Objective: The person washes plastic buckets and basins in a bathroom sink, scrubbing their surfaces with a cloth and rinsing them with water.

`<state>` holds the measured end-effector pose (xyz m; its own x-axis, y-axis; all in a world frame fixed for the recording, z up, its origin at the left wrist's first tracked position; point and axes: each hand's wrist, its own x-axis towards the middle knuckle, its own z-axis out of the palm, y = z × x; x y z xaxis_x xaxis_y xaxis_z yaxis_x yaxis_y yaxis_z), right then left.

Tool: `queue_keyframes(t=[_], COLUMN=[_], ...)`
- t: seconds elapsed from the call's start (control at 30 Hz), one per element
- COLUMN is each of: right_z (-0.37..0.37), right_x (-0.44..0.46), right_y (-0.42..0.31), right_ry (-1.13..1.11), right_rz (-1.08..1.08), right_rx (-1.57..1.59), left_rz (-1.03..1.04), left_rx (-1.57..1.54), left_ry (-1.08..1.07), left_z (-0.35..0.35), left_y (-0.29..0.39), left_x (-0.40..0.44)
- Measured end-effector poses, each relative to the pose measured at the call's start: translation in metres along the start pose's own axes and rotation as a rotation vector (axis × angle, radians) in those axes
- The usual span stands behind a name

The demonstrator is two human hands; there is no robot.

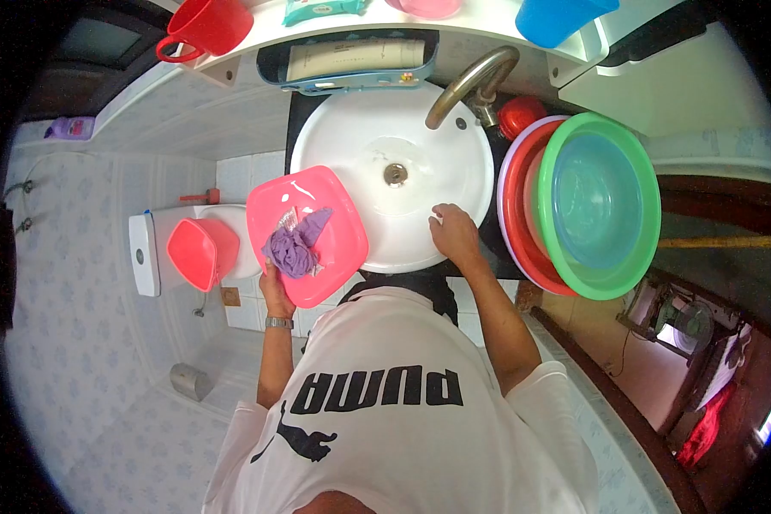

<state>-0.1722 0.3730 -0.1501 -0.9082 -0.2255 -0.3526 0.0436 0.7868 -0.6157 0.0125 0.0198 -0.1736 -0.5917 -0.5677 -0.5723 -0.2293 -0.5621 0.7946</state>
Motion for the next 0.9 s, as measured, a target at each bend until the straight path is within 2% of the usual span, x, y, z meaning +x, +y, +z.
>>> queue_keyframes(t=[0.9], right_z=[0.0001], right_x=[0.0023], right_y=[0.007], right_ry=[-0.035], right_rz=[0.039], right_rx=[0.056], left_rz=[0.009], left_rx=[-0.009], left_ry=[-0.011], left_z=[-0.0005], left_y=[-0.0014], left_x=[-0.0001])
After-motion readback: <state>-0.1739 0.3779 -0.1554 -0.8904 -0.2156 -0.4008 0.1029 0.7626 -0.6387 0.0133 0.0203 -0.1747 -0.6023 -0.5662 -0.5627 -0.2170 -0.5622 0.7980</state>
